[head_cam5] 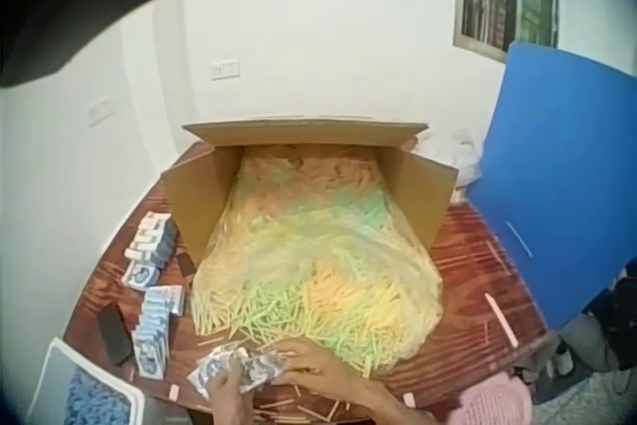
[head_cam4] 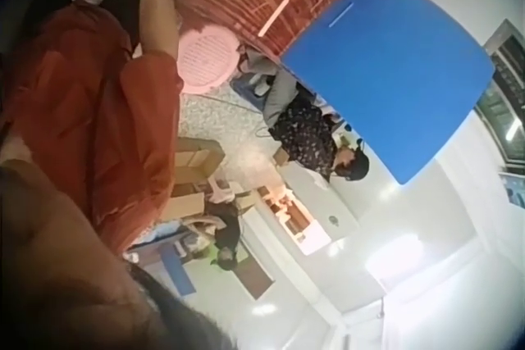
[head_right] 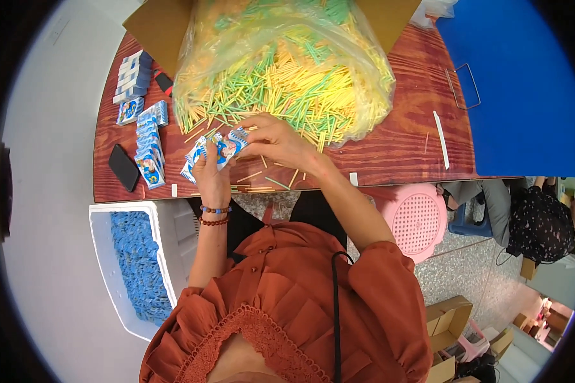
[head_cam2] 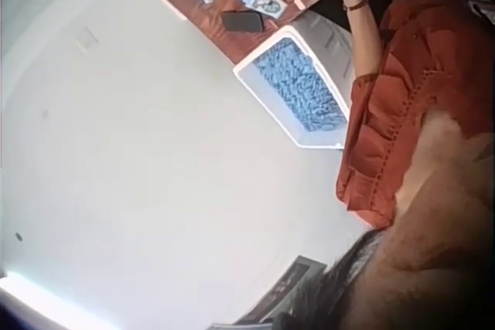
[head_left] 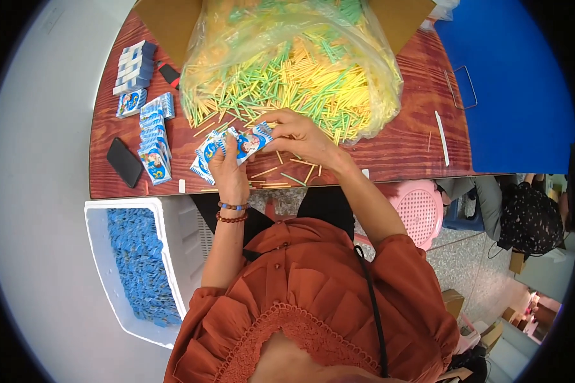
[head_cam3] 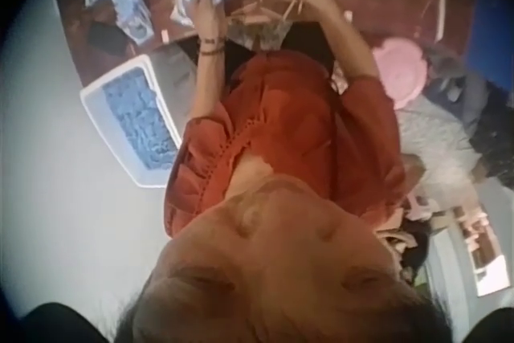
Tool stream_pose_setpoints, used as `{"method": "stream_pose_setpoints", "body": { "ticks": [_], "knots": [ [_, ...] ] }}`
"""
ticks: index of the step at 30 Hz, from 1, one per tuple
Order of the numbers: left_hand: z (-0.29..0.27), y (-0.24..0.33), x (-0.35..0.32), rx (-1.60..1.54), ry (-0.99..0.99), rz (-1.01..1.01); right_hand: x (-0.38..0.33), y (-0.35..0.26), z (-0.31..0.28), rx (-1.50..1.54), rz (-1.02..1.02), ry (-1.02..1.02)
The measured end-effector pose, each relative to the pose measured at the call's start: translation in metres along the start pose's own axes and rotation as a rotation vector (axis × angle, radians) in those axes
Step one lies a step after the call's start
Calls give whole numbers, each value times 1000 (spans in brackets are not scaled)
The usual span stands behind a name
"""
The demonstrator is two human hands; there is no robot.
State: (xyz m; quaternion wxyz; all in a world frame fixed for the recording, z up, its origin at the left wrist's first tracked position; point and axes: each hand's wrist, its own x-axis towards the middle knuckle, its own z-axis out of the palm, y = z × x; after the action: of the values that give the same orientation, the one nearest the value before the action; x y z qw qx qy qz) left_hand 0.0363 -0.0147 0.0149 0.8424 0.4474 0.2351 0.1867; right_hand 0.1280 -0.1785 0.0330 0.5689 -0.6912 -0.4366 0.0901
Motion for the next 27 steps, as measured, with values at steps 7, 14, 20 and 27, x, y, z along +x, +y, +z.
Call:
{"method": "stream_pose_setpoints", "body": {
  "ticks": [7,14,20,27],
  "knots": [
    [-13,-1,1,-28,6,-19,-50,16,-114,-592,298,249],
    [-4,-11,-4,-22,-5,-81,-31,29,-143,-1142,-6,-164],
    [-9,-8,-2,-26,-9,-78,-21,44,-139,-1272,-21,-281],
    [-15,-10,0,-38,2,-95,-25,49,-145,-1270,40,-288]
  ]
}}
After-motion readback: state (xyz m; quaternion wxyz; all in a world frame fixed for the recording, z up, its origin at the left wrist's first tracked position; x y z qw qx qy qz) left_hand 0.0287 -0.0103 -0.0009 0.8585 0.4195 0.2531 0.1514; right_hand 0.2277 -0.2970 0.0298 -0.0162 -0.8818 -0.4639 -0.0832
